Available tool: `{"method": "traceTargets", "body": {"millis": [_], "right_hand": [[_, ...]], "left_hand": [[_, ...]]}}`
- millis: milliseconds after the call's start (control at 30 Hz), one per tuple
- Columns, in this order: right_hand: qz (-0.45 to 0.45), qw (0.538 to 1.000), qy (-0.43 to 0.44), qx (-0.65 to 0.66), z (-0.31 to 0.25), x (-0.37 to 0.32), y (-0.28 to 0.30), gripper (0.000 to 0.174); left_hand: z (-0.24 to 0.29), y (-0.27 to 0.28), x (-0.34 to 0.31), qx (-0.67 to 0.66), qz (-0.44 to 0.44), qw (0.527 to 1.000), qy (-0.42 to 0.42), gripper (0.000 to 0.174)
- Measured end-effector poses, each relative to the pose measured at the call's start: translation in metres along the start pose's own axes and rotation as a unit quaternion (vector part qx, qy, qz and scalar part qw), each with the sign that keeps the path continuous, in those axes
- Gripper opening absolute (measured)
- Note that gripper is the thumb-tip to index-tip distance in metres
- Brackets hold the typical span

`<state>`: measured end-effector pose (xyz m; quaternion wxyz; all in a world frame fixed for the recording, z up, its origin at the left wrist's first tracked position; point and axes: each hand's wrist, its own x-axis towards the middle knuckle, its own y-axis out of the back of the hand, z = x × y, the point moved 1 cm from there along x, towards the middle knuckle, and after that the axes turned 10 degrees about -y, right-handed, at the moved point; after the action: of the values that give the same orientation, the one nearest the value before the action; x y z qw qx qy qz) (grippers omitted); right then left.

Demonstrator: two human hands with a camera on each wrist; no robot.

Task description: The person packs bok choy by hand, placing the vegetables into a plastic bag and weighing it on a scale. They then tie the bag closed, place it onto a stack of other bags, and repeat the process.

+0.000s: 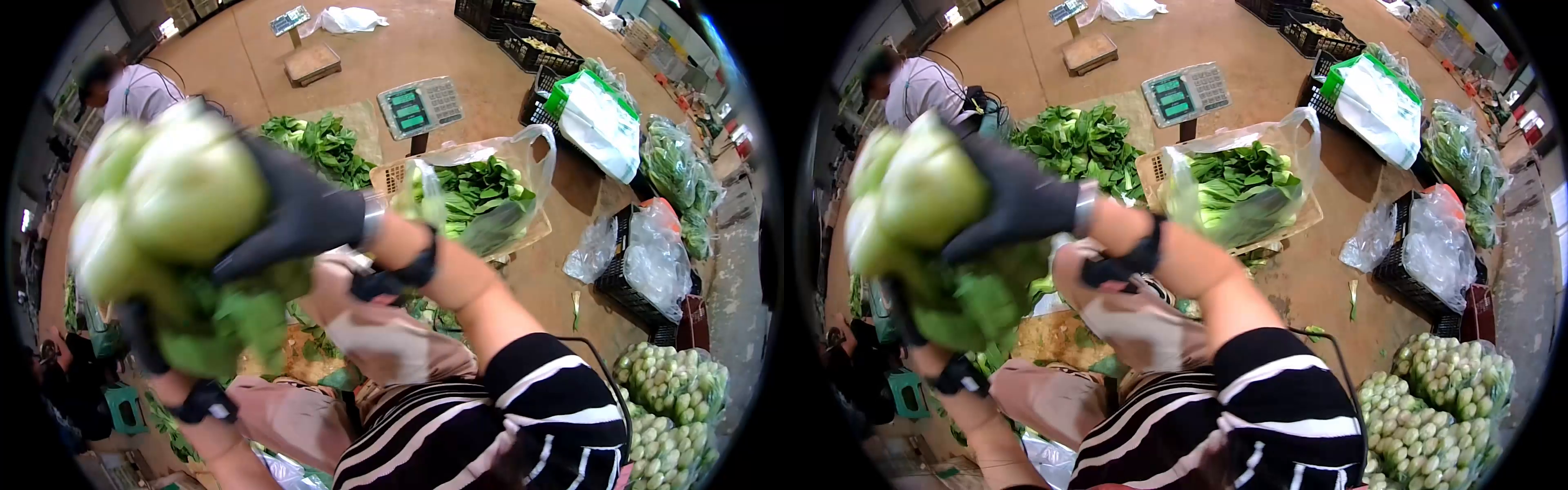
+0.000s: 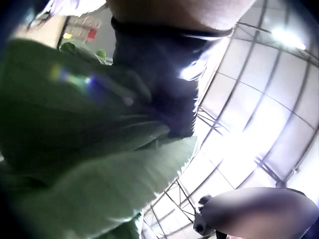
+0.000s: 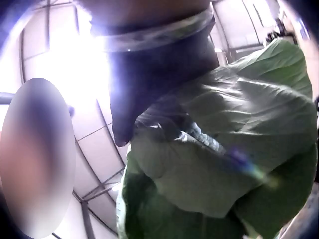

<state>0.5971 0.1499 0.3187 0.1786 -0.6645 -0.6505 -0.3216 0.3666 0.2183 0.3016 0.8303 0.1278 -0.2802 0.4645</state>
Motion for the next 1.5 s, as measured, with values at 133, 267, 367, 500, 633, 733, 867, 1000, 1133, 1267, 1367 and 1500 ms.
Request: {"method": "traceTargets", "body": {"millis": [133,267,367,500,633,733,867,1000,1133,1267,1367,1500], "right_hand": [[0.050,0.985,-0.163,-0.006,-0.044,-0.082,0.135,0.062],[0.058,0.917,-0.344,-0.195,-0.063,-0.124,0.241,0.055],[0.060,0.821,-0.504,-0.260,-0.019,-0.165,0.302,0.064],[-0.022,0.768,-0.617,-0.171,0.065,-0.192,0.308,0.064],[-0.242,0.714,-0.609,-0.245,0.161,-0.200,0.269,0.069],[-0.313,0.763,-0.558,-0.089,0.188,-0.163,0.227,0.063],[-0.396,0.755,-0.393,-0.346,0.235,-0.142,0.230,0.063],[-0.198,0.755,-0.474,-0.407,0.317,-0.204,0.230,0.071],[-0.319,0.697,-0.285,-0.575,0.282,-0.207,0.242,0.071],[-0.371,0.757,-0.383,-0.377,0.265,-0.204,0.249,0.075],[-0.351,0.739,-0.494,-0.295,0.260,-0.197,0.248,0.082],[-0.380,0.637,-0.352,-0.571,0.225,-0.200,0.206,0.111]], "left_hand": [[-0.066,-0.174,0.037,-0.235,-0.118,0.965,0.004,0.034],[-0.123,-0.330,0.031,-0.491,-0.113,0.842,0.192,0.042],[-0.167,-0.392,-0.004,-0.652,-0.108,0.665,0.348,0.058],[-0.225,-0.410,-0.041,-0.715,-0.103,0.586,0.367,0.069],[-0.271,-0.366,-0.083,-0.712,-0.031,0.579,0.397,0.075],[-0.279,-0.326,-0.097,-0.603,0.045,0.682,0.411,0.071],[-0.361,-0.332,-0.133,-0.294,0.233,0.781,0.499,0.066],[-0.361,-0.337,-0.132,-0.274,0.165,0.725,0.610,0.045],[-0.338,-0.337,-0.124,-0.245,0.107,0.715,0.645,0.042],[-0.318,-0.346,-0.122,-0.290,0.085,0.769,0.563,0.037],[-0.318,-0.360,-0.128,-0.314,0.104,0.740,0.586,0.035],[-0.313,-0.371,-0.127,-0.074,-0.058,0.959,0.269,0.036]]}}
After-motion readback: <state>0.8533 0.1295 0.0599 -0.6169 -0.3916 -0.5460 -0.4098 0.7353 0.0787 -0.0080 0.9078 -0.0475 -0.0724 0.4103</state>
